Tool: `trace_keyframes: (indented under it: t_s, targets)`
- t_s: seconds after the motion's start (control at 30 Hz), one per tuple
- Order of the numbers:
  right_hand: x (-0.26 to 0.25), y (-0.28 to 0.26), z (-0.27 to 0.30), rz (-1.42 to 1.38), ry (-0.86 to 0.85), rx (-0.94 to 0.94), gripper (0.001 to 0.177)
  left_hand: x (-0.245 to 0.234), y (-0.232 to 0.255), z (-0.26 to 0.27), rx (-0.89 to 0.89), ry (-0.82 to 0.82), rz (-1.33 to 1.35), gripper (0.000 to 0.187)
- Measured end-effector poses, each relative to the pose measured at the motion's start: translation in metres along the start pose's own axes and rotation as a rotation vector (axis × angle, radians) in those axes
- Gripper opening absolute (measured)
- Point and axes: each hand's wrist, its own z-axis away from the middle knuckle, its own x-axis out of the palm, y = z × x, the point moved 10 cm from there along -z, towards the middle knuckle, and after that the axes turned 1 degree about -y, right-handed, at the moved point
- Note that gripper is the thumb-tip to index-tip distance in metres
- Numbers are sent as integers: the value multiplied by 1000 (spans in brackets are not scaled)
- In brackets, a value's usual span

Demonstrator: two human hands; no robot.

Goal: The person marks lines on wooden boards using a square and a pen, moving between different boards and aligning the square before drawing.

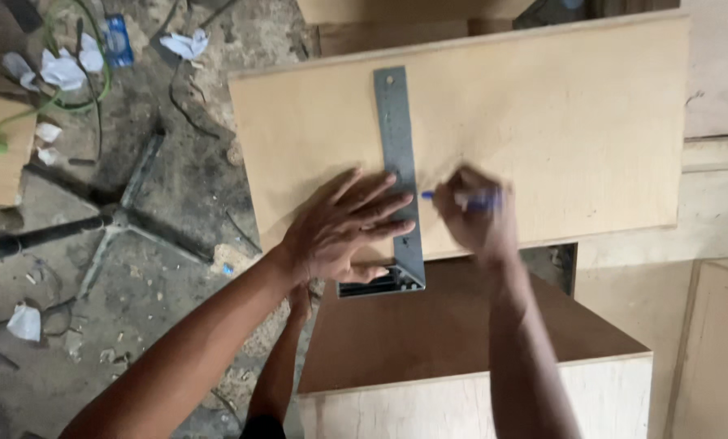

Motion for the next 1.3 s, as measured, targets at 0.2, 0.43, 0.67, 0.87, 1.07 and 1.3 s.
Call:
trace_keyframes:
  t_s: [0.2,0.43,0.67,0.87,1.07,1.3]
  targets:
    - [5,-33,-85,92,41,-340,15,6,-6,-1,44,-28,5,77]
    - [-1,-20,27,-235,55,-75,27,15,-7,12,76,54,7,95]
    - [-40,63,-15,-716,350,8,10,6,-11,1,94,7,-29,91]
    - [-171,104,41,156,905,-223,45,17,7,-27,69,-49,-66,89]
    - [-187,129,33,120,863,-1,66,23,50,-103,68,24,17,88]
    - [-199,133,32,140,879,-38,46,29,51,-121,77,-31,-65,85]
